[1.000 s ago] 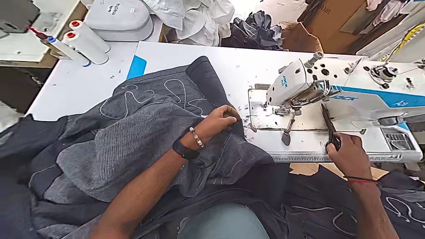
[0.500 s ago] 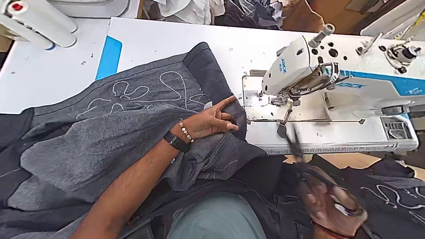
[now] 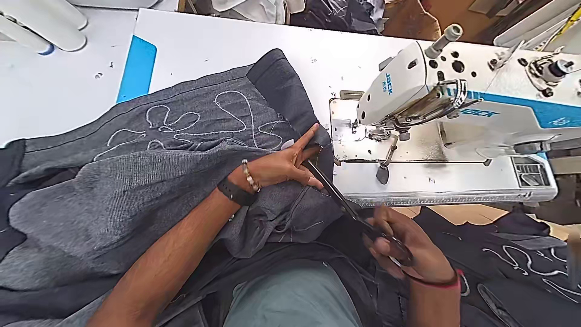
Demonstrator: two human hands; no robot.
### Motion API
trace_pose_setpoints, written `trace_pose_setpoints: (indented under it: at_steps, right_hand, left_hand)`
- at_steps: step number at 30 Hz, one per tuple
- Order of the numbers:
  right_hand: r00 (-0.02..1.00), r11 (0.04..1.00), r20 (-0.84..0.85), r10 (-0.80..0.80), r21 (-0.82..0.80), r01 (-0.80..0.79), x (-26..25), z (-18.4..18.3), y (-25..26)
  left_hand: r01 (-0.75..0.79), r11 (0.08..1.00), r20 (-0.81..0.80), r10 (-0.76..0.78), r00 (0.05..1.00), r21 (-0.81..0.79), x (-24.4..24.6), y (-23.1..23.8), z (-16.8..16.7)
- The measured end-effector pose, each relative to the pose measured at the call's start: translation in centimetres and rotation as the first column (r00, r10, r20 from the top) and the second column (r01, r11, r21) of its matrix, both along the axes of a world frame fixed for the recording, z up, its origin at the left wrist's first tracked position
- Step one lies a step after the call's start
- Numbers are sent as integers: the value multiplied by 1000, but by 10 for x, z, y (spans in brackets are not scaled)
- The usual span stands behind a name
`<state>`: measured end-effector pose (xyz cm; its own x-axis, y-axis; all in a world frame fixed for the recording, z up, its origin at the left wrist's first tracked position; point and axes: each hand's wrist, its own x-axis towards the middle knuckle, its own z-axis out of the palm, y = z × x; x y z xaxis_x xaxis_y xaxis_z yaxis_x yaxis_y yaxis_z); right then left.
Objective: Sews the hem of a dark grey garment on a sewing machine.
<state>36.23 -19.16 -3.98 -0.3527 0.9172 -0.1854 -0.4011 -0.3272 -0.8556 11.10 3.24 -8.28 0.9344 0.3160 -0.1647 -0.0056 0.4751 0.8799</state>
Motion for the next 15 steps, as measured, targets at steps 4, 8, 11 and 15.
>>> trace_pose_setpoints:
  at_steps: [4,8,11,15]
  right_hand:
    - [933,956,211,-293,84,282,42,30,-48]
    - [500,805,701,-508,181,565,99,22,-46]
    - [-17,873,981,-192,179,453,143,10,-3]
    - [-349,931,933,-94,206,301,102,34,30]
  left_hand:
    - [-153,826,-86,235,968,542,-33,-32,24]
    - [154,220,-253,550,796,963,-41,-1,45]
    - [385,50,-345,562,752,921,2,61,31]
    - [269,10,-193,720,666,963,57,147,21]
